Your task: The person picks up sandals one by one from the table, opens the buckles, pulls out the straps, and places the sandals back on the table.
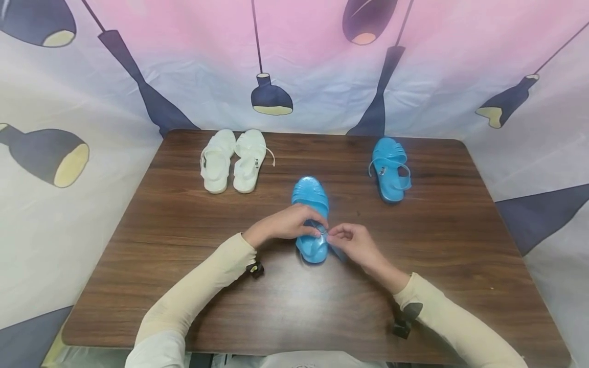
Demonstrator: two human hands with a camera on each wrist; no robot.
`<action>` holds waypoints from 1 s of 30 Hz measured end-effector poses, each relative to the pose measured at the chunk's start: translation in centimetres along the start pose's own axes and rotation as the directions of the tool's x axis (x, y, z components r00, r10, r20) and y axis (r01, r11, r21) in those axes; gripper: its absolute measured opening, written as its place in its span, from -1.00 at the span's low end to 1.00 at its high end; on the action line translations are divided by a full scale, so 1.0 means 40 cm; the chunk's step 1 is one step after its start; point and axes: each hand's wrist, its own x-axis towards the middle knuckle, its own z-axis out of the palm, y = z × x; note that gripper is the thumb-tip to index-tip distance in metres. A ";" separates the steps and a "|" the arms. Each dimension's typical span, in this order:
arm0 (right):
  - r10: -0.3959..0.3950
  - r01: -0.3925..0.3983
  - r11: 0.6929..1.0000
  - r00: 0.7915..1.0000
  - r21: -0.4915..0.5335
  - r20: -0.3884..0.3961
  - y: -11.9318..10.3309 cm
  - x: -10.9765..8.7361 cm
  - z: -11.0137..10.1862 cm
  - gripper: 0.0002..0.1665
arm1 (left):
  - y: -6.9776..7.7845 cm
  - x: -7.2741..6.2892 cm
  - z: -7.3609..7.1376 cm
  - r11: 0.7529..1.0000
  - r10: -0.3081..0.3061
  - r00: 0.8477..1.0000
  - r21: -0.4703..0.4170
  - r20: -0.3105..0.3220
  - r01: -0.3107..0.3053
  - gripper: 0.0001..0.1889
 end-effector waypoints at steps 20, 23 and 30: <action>-0.006 0.007 0.998 1.000 0.056 -0.013 -0.010 0.005 -0.005 -0.75 | -0.011 -0.001 0.028 0.993 -0.056 0.997 -0.107 -0.062 0.049 -0.75; 0.001 -0.001 0.998 1.000 0.056 0.001 -0.008 0.005 -0.012 -0.69 | -0.010 -0.003 0.025 0.993 -0.060 0.996 -0.103 -0.059 0.054 -0.75; 0.014 -0.013 1.000 0.998 -0.026 0.065 -0.002 0.002 -0.027 -0.68 | -0.009 -0.002 0.018 0.994 -0.053 0.998 -0.100 -0.025 0.051 -0.74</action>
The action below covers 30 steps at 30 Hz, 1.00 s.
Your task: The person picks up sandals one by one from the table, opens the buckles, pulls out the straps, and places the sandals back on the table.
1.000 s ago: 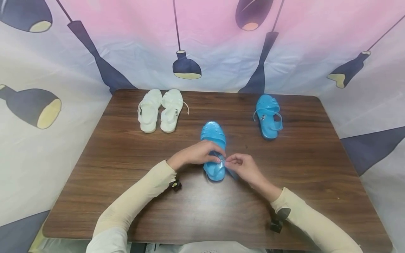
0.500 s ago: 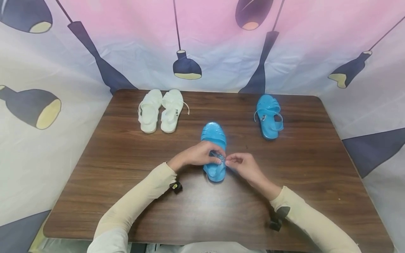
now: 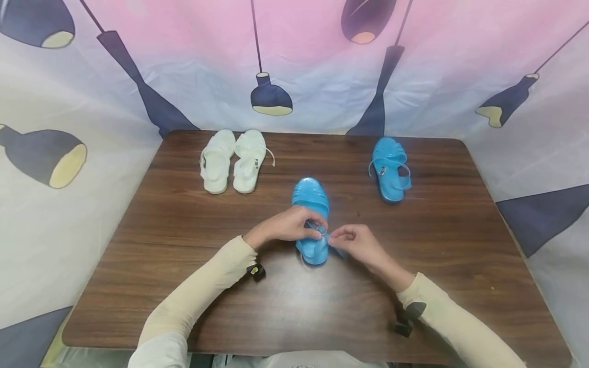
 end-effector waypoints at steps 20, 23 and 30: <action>-0.010 0.011 1.000 0.999 -0.019 0.042 0.005 0.001 -0.012 -0.68 | 0.001 0.001 -0.005 0.999 -0.016 1.000 -0.050 0.015 0.017 -0.75; -0.040 0.041 0.999 0.999 -0.020 0.024 0.001 0.001 -0.005 -0.68 | -0.001 0.002 -0.006 0.999 -0.019 1.000 -0.049 0.016 0.019 -0.74; -0.086 0.086 0.996 0.996 -0.008 0.011 -0.009 0.011 0.005 -0.74 | -0.004 0.001 -0.007 0.997 -0.019 0.999 -0.075 0.036 0.022 -0.76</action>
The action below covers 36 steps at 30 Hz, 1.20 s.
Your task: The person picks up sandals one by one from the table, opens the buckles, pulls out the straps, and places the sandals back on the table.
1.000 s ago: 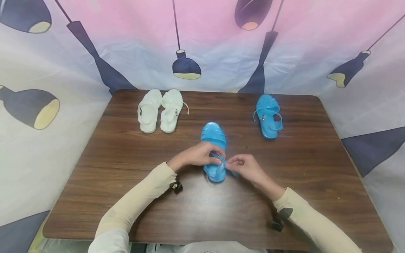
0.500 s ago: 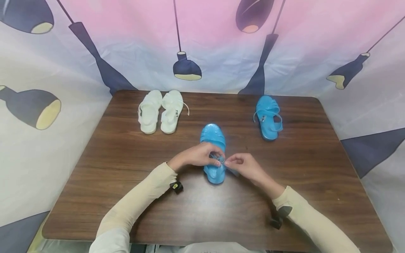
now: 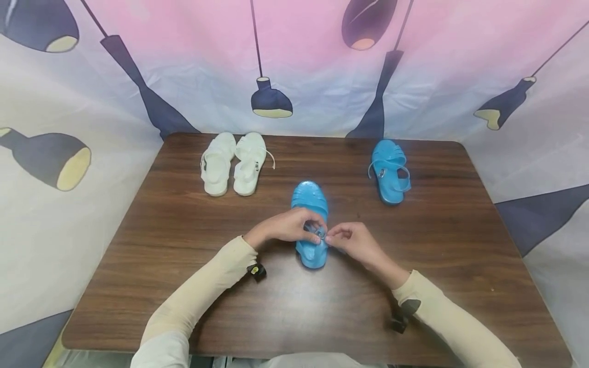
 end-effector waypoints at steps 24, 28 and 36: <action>0.006 -0.006 1.000 1.000 0.027 0.002 0.006 0.001 0.005 -0.73 | -0.010 0.001 -0.001 1.000 0.003 1.000 -0.011 -0.022 -0.003 -0.72; 0.059 -0.061 0.996 0.998 0.065 0.034 0.011 -0.011 -0.003 -0.73 | -0.010 -0.002 0.000 1.000 -0.017 1.000 -0.004 -0.023 0.017 -0.69; 0.048 -0.048 0.996 0.999 0.079 0.006 0.015 -0.011 0.005 -0.74 | -0.012 -0.003 0.001 1.000 -0.010 1.000 -0.005 -0.023 0.010 -0.66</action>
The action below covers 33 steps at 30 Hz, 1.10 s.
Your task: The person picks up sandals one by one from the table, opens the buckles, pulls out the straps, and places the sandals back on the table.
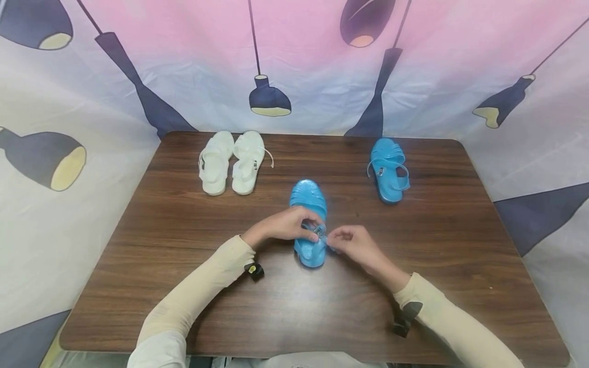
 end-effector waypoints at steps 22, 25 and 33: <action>-0.029 0.030 0.999 0.999 0.034 -0.016 -0.005 0.013 0.012 -0.78 | -0.005 0.005 0.000 0.999 0.047 0.999 0.005 0.001 -0.047 -0.80; -0.057 0.058 0.998 0.998 0.003 -0.024 -0.010 0.015 0.012 -0.79 | -0.006 0.005 -0.001 0.999 0.052 0.999 0.001 -0.004 -0.052 -0.84; -0.020 0.020 0.999 1.000 0.032 -0.002 -0.003 0.004 0.009 -0.70 | -0.005 0.000 -0.002 0.998 0.054 0.998 0.022 -0.011 -0.054 -0.82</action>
